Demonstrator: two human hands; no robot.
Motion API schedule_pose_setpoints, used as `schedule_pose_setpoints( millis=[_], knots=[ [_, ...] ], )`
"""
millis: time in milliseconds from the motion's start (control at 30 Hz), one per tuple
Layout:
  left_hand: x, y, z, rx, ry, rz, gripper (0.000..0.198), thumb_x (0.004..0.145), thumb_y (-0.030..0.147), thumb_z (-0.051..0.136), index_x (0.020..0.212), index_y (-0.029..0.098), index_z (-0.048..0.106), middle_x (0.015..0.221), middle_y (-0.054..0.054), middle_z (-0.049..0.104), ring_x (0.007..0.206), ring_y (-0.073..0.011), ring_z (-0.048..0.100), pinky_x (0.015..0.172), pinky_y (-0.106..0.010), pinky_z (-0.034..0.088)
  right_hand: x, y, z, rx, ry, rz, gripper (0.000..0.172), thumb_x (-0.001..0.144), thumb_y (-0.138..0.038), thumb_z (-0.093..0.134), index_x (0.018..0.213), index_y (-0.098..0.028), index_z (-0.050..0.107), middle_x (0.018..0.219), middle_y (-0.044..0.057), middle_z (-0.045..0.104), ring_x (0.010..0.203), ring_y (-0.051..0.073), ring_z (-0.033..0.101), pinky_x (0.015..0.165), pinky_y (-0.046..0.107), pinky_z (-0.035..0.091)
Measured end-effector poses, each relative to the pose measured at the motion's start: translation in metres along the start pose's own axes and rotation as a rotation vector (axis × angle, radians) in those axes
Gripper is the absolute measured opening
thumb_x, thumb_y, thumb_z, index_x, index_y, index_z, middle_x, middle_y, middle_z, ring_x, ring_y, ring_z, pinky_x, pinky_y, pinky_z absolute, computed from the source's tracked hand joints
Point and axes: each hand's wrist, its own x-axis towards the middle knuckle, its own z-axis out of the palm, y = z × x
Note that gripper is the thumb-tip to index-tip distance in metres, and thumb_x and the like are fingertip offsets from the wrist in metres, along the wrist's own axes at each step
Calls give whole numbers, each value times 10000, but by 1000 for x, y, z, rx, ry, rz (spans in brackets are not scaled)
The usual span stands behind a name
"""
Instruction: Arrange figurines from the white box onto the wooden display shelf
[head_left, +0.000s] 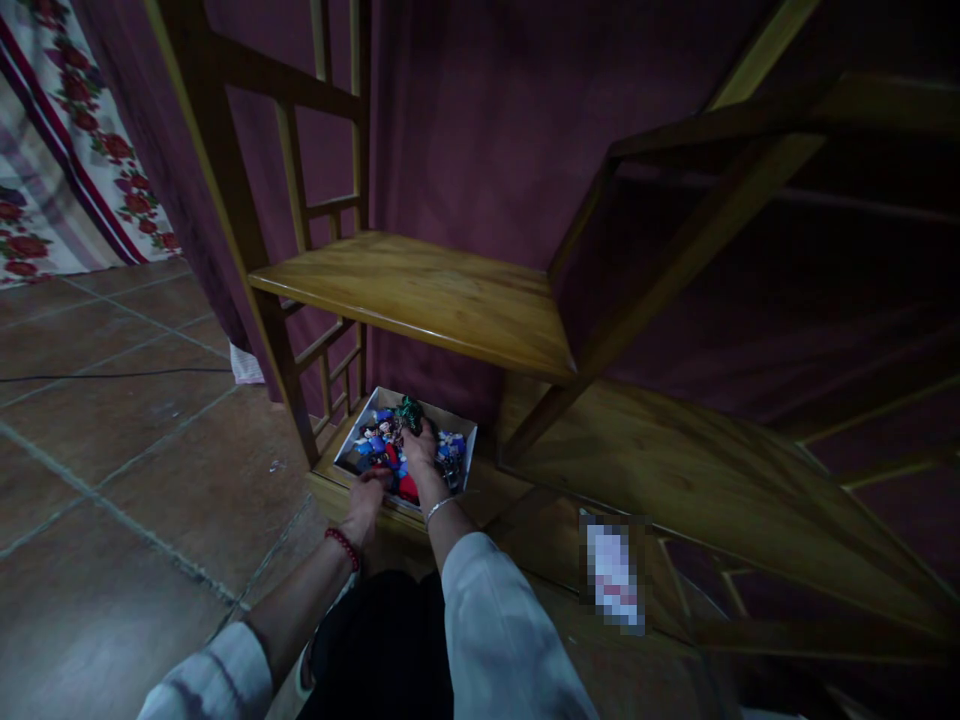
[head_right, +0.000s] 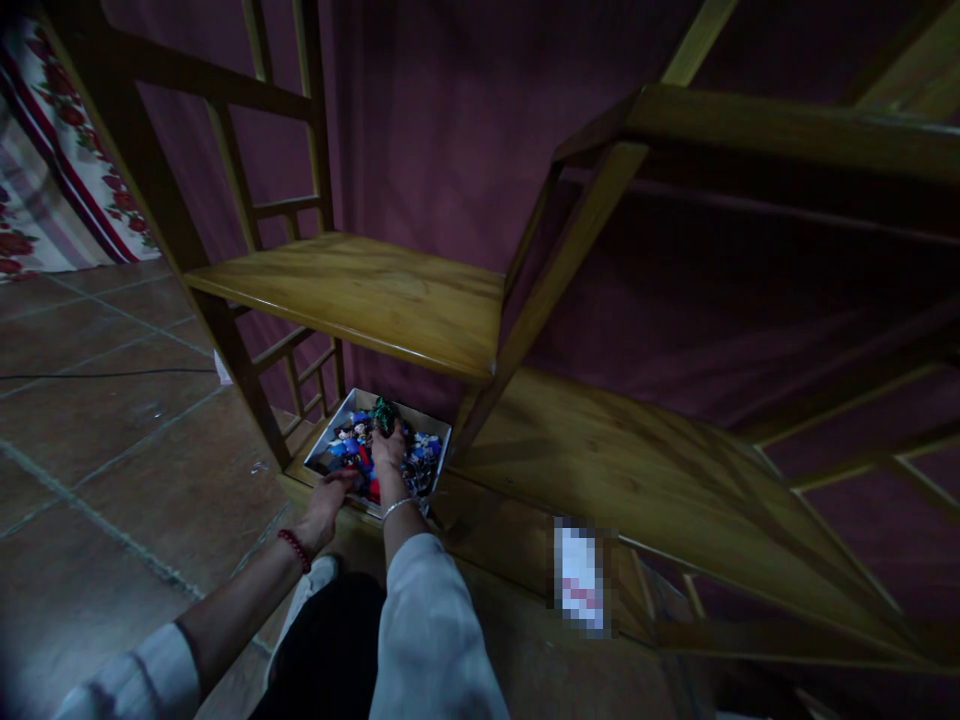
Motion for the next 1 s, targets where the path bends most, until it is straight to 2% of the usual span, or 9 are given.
schedule_pose_setpoints(
  millis=[100,233,300,433,533,633,733,867,1000],
  knots=[
    [1,0,1,-25,18,-6,111,643,88,541,682,174,600,701,-32,614,725,-163,575,664,-255,417,0,2,-2,188,40,161,443,684,-232,513,1126,-208,506,941,44,662,781,144,614,669,239,479],
    [-2,2,1,-68,31,23,141,629,38,514,652,158,584,677,-30,590,684,-142,551,664,-243,407,-3,-4,-12,439,-1,259,438,676,-233,501,1114,-235,487,914,22,657,704,113,608,608,217,476],
    [-4,4,0,-73,56,44,156,623,25,504,649,157,582,689,-27,586,680,-131,539,658,-233,403,-7,-9,-20,538,-4,281,391,660,-224,511,1050,-247,509,852,0,653,679,102,596,604,208,472],
    [-10,13,1,-107,83,68,201,614,7,472,669,156,594,681,-9,582,654,-109,523,632,-216,391,-19,-20,-40,688,-44,304,176,617,-213,543,793,-223,543,691,-45,611,642,96,571,597,209,468],
    [-15,22,5,-173,52,45,185,644,46,467,724,143,602,672,-7,581,589,-96,505,571,-216,371,-32,-26,-52,830,-127,385,99,592,-161,559,667,-200,507,567,-58,570,571,90,543,578,210,464],
    [-22,30,9,-253,2,13,151,672,109,483,785,137,580,710,-16,586,576,-92,520,532,-211,367,-46,-31,-61,966,-181,455,88,604,-126,553,647,-189,510,570,-42,591,576,91,550,590,217,476],
    [-31,35,10,-391,-39,-15,240,669,107,488,900,153,529,711,-2,572,542,-79,530,516,-202,383,-60,-35,-69,1039,-222,524,68,631,-115,538,614,-174,509,575,-15,605,599,99,571,609,226,491],
    [-41,38,4,-513,-71,49,380,668,106,476,1037,199,477,707,17,562,556,-84,564,523,-201,416,-75,-38,-82,1063,-253,574,98,650,-100,530,587,-166,494,584,-1,615,606,96,585,611,219,493],
    [-50,38,-4,-492,-158,81,294,691,149,474,973,167,553,724,-4,585,575,-82,574,518,-186,418,-87,-41,-93,1054,-259,604,102,656,-92,530,602,-170,490,567,-6,609,584,99,583,588,222,491]
  ],
)
